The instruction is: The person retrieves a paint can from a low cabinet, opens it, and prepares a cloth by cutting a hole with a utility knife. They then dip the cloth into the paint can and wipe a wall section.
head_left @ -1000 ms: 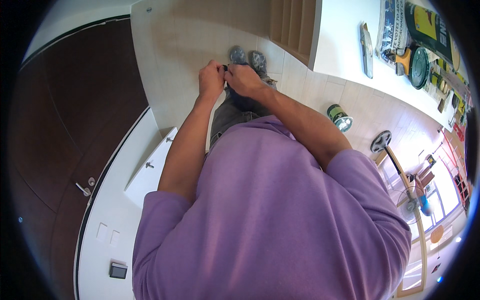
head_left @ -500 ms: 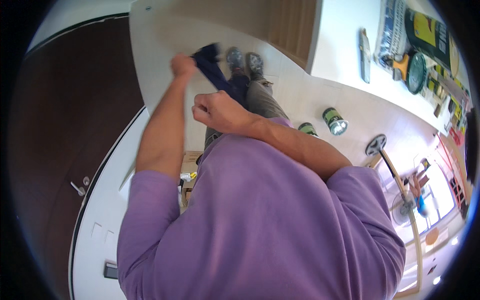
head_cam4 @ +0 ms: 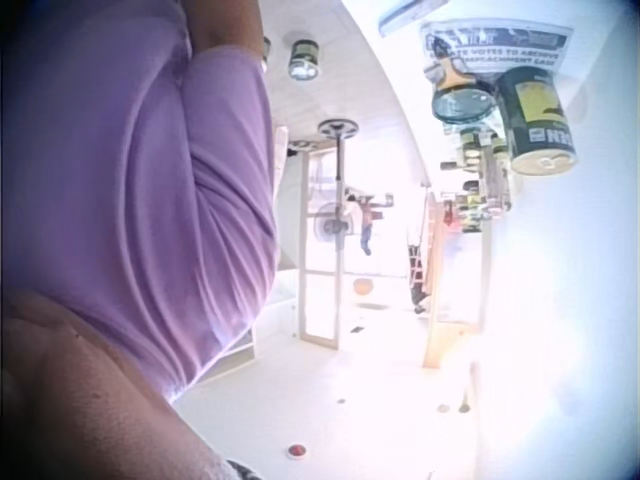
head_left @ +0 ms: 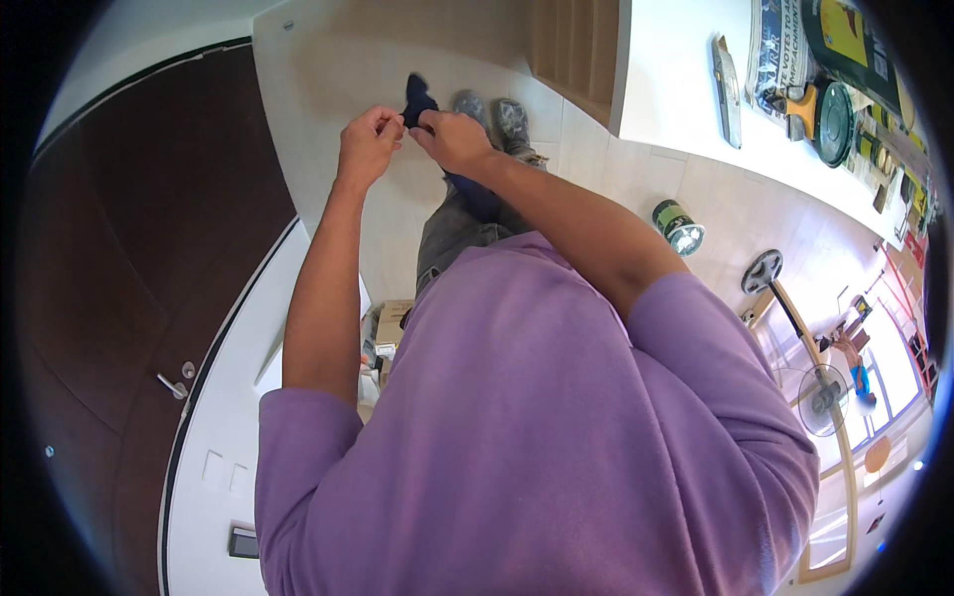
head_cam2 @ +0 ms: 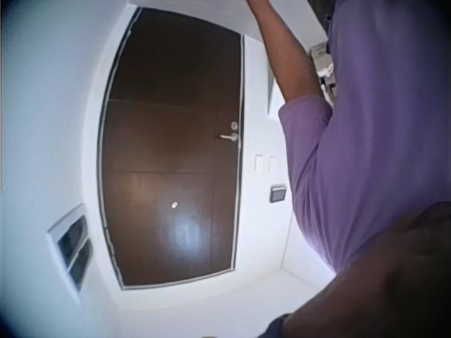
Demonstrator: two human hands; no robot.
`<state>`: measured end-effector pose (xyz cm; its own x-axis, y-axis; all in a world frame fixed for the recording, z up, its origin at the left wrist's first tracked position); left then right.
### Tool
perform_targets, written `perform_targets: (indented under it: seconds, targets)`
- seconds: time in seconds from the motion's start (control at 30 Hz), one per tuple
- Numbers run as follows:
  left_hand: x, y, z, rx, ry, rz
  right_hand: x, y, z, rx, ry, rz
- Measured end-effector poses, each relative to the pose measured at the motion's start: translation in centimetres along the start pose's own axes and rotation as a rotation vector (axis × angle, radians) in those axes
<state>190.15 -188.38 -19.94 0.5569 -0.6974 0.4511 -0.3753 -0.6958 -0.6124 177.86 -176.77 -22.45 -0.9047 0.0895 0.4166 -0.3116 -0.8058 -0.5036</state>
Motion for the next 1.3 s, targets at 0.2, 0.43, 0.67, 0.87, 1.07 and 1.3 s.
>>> perform_targets:
  seconds: [0.2,0.43,0.67,0.87,1.07,1.3]
  targets:
    - [0.2,-0.9,0.6,0.010,-0.126,0.009,0.6,-0.9,-0.8,-0.130,0.401,-0.111]
    - [0.0,-2.4,1.2,0.071,-0.397,0.033,0.9,-0.5,-0.4,-0.319,0.754,0.161]
    - [-0.4,-3.0,1.5,0.027,-0.239,-0.021,2.4,-1.3,-0.8,-0.294,0.605,0.005]
    - [-1.1,-2.9,0.3,0.000,-0.345,0.050,3.5,-1.0,-0.4,-0.113,0.683,-0.030]
    - [-2.1,-1.3,-0.8,-0.051,-0.428,0.075,4.5,-1.5,0.5,-0.167,0.799,0.042]
    - [-0.8,-1.3,-1.8,-0.060,-0.123,-0.101,5.7,-1.5,-0.3,-0.228,0.612,0.000]
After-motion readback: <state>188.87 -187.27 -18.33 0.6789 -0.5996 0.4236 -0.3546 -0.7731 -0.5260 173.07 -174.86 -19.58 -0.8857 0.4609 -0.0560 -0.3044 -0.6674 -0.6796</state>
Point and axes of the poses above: each hand's wrist, its own y-axis towards the middle knuckle, its own x-axis out of the back of the hand, z = x × y, the point moved 4 cm from there along y, towards the middle knuckle, and after that the axes turned 7 degrees about -z, right-handed, at the moved point
